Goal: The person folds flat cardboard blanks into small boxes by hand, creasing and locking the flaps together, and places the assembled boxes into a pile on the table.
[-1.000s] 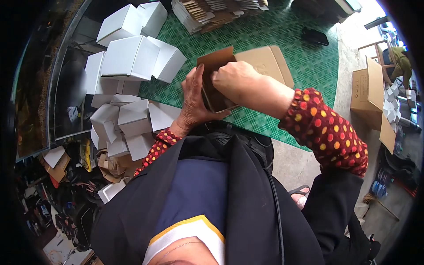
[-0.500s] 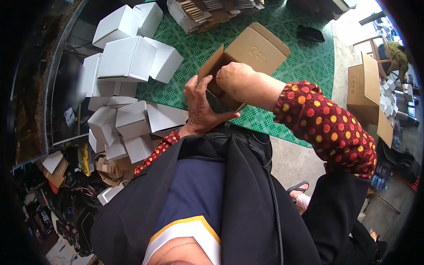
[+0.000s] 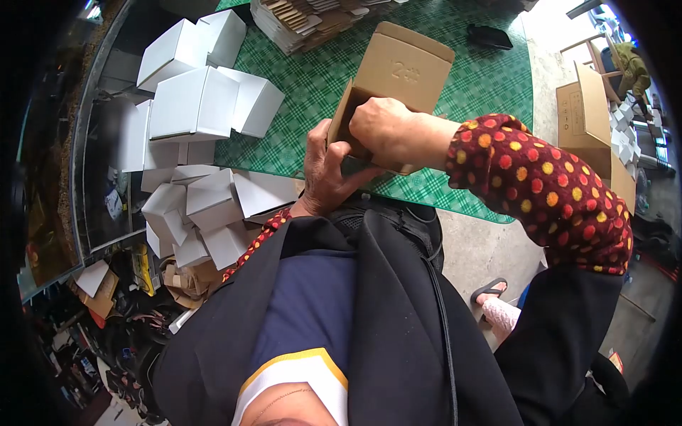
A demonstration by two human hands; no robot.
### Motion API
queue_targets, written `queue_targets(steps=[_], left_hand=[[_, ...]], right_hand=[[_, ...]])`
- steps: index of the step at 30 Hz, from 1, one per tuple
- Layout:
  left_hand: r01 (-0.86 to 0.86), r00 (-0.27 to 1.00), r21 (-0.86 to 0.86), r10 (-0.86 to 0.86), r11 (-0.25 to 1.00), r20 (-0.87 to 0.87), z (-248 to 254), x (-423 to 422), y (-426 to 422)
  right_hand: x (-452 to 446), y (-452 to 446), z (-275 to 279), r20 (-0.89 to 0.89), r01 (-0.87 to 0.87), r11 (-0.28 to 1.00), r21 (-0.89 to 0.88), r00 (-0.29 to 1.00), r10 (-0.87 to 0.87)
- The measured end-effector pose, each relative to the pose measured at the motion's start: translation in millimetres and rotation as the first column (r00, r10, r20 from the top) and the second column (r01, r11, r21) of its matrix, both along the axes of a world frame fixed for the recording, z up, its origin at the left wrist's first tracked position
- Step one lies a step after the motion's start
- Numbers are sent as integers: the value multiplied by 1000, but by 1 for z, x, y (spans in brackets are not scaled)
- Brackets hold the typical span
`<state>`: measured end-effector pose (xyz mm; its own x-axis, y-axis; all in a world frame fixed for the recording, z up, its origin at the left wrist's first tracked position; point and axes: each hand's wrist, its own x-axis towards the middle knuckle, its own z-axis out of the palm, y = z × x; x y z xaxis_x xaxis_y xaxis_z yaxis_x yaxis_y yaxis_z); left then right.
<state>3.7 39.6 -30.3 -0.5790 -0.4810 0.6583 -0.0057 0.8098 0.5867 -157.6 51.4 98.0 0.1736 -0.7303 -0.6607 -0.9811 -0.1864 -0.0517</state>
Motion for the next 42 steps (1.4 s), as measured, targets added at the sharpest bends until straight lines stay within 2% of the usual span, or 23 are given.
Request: queue_targets(steps=[5,8,10,14,20,25,29,35,39,40,42], left_hand=[[10,1000,10,-10,1000,-15,1,-2,0],[14,1000,19,-14,1000,-26,4,-2,-3],[19,999,19,-18,1000,-29,6,-3,-4],[9,1000,47,-10,999,3,10,-4,-1],[11,1000,54,-12,998,17,4,-2,0],[12,1000,81,-13,997,13,4,1,1],[38,999,82,-40,996,24,6,4,0],[56,998,57,-58,997,26,10,4,-3],[78,996,97,-83,992,42,8,3,-3],[83,995,97,-88,992,42,7,2,-3],[66,996,95,-71,993,54,6,1,-2]], right_hand=[[-9,14,-15,104,-18,994,-105,994,29],[-10,25,-49,152,21,878,-478,987,59],[-7,24,-41,166,42,806,-591,984,71],[-10,22,3,230,213,879,-427,965,-122],[-12,32,-17,26,78,922,-380,997,-73],[-15,18,-28,124,95,974,-204,990,-71],[-16,26,-36,221,219,937,-272,962,-161],[-13,29,-25,240,300,925,-234,940,-244],[-11,31,-35,287,437,834,-337,891,-351],[-10,32,-37,287,441,832,-336,890,-356],[-5,32,-42,191,298,791,-534,954,-230]])
